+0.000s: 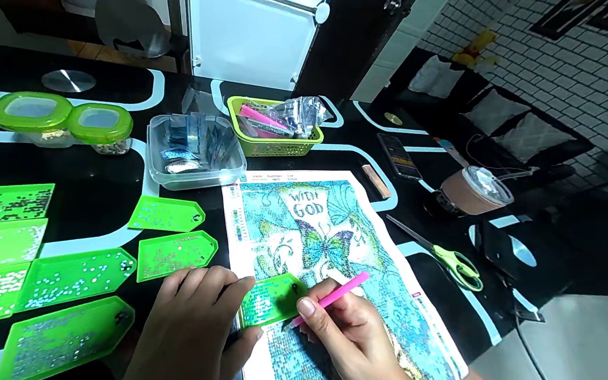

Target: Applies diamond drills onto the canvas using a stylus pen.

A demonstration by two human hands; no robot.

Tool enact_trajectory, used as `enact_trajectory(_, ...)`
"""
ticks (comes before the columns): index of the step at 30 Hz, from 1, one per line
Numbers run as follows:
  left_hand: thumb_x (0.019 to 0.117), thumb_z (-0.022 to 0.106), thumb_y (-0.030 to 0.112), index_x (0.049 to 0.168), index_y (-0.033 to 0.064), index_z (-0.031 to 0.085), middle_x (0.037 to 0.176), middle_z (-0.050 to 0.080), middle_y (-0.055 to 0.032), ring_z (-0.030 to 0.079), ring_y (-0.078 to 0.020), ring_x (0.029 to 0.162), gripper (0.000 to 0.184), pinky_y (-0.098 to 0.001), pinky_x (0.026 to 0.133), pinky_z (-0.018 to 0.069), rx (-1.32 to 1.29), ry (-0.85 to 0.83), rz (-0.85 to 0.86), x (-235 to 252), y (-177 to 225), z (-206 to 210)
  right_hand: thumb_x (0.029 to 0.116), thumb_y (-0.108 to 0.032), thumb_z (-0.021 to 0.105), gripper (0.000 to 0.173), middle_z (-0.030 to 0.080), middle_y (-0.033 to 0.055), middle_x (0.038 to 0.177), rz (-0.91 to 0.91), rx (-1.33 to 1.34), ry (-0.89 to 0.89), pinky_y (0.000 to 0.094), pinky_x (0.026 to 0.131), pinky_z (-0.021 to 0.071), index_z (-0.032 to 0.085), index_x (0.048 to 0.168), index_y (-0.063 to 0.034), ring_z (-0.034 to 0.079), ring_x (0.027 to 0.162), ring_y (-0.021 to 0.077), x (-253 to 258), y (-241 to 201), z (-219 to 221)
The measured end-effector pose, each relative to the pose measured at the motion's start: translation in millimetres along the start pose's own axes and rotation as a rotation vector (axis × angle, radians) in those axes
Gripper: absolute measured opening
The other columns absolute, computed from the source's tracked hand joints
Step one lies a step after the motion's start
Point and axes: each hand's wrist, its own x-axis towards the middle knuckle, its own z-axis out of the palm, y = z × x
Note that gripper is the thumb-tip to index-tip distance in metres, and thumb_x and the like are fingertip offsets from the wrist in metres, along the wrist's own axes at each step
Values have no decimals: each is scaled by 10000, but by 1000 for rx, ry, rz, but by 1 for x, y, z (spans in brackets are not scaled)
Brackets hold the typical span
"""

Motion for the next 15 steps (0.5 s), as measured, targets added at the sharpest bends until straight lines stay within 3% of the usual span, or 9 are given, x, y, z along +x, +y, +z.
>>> enact_trajectory(15, 895, 611, 539, 1182, 189, 754, 1002, 697, -63, 656, -289, 931, 475, -512, 881, 456, -11, 3, -2, -1, 0, 1, 1082, -205, 541, 237, 627, 44, 749, -81, -154, -42, 166, 585, 515, 616, 978, -7, 601, 639, 24, -1, 1, -1)
